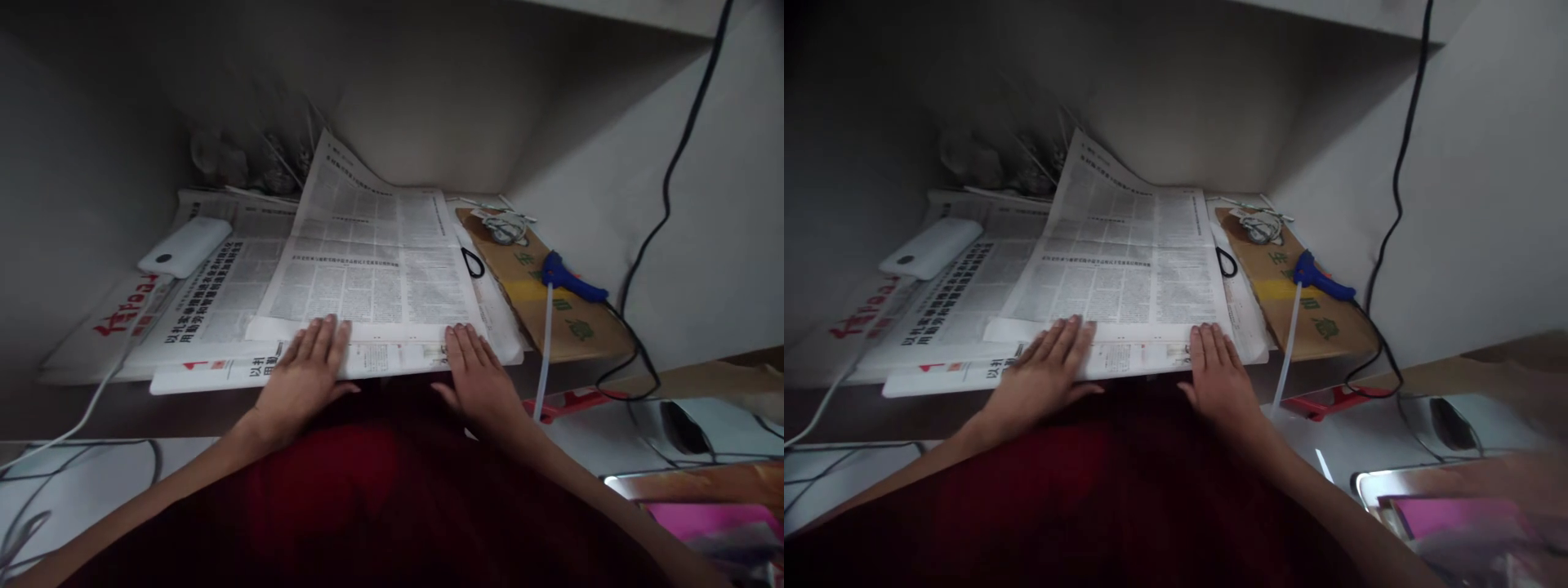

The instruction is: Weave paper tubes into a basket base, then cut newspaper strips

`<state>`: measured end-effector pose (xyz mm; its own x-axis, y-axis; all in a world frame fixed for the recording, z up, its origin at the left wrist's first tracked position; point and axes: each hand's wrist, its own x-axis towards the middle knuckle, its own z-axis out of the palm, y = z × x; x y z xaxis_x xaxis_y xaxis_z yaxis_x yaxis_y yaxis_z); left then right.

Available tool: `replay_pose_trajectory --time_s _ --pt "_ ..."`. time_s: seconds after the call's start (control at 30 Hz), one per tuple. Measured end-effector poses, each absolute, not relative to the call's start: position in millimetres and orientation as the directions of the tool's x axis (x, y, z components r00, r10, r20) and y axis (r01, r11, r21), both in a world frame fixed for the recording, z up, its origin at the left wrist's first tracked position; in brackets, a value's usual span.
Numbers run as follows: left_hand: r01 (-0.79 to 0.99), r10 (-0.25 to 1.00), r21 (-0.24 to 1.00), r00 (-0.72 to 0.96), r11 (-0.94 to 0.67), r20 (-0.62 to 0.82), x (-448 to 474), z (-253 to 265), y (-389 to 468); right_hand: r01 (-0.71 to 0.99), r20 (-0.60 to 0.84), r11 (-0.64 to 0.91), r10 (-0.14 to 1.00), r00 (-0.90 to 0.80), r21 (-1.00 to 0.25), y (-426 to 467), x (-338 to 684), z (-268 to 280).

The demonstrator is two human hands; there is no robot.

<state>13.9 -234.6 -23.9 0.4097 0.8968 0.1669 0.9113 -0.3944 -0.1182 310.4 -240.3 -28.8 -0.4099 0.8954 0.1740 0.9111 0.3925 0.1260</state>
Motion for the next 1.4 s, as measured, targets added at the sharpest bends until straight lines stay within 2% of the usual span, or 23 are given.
replay_pose_trajectory --time_s 0.2,0.37,0.53,0.63,0.7,0.77,0.83,1.0,1.2,1.4 --pt "0.948 0.923 -0.136 0.312 -0.287 0.225 -44.5 -29.4 -242.3 0.928 0.246 0.347 0.896 -0.371 0.135 -243.1 317.2 -33.8" --pt "0.956 0.938 -0.162 0.276 -0.245 0.211 -40.1 -23.9 -246.3 0.932 0.272 0.335 0.892 -0.361 0.140 -244.1 315.6 -36.6" --pt "0.955 0.943 -0.163 0.277 -0.248 0.186 -23.5 -13.2 -246.7 0.937 0.235 0.328 0.908 -0.348 0.119 -240.5 304.4 -33.1" --pt "0.945 0.928 -0.145 0.317 -0.292 0.196 -17.1 -18.7 -245.0 0.881 0.160 0.468 0.866 -0.474 0.074 -233.0 272.8 -24.5" --pt "0.925 0.899 -0.127 0.377 -0.357 0.224 -14.4 -28.1 -243.7 0.785 0.105 0.619 0.779 -0.618 0.031 -226.9 240.5 -17.7" --pt "0.911 0.868 -0.112 0.413 -0.398 0.277 -13.9 -38.7 -242.2 0.676 0.110 0.737 0.671 -0.734 0.014 -220.6 206.1 -13.0" --pt "0.906 0.845 -0.096 0.420 -0.413 0.331 -15.5 -47.1 -240.8 0.609 0.137 0.793 0.600 -0.788 0.032 -215.4 178.2 -12.8" --pt "0.906 0.838 -0.061 0.412 -0.419 0.357 -22.0 -51.1 -241.6 0.719 0.156 0.693 0.705 -0.692 0.053 -213.3 171.6 -25.5" --pt "0.924 0.853 -0.061 0.374 -0.378 0.364 -24.6 -47.4 -243.9 0.856 0.131 0.517 0.847 -0.515 0.016 -219.9 245.5 -28.1" --pt "0.927 0.861 -0.036 0.360 -0.373 0.358 -24.0 -44.1 -243.0 0.942 0.209 0.334 0.919 -0.334 0.037 -228.7 300.2 -26.9"
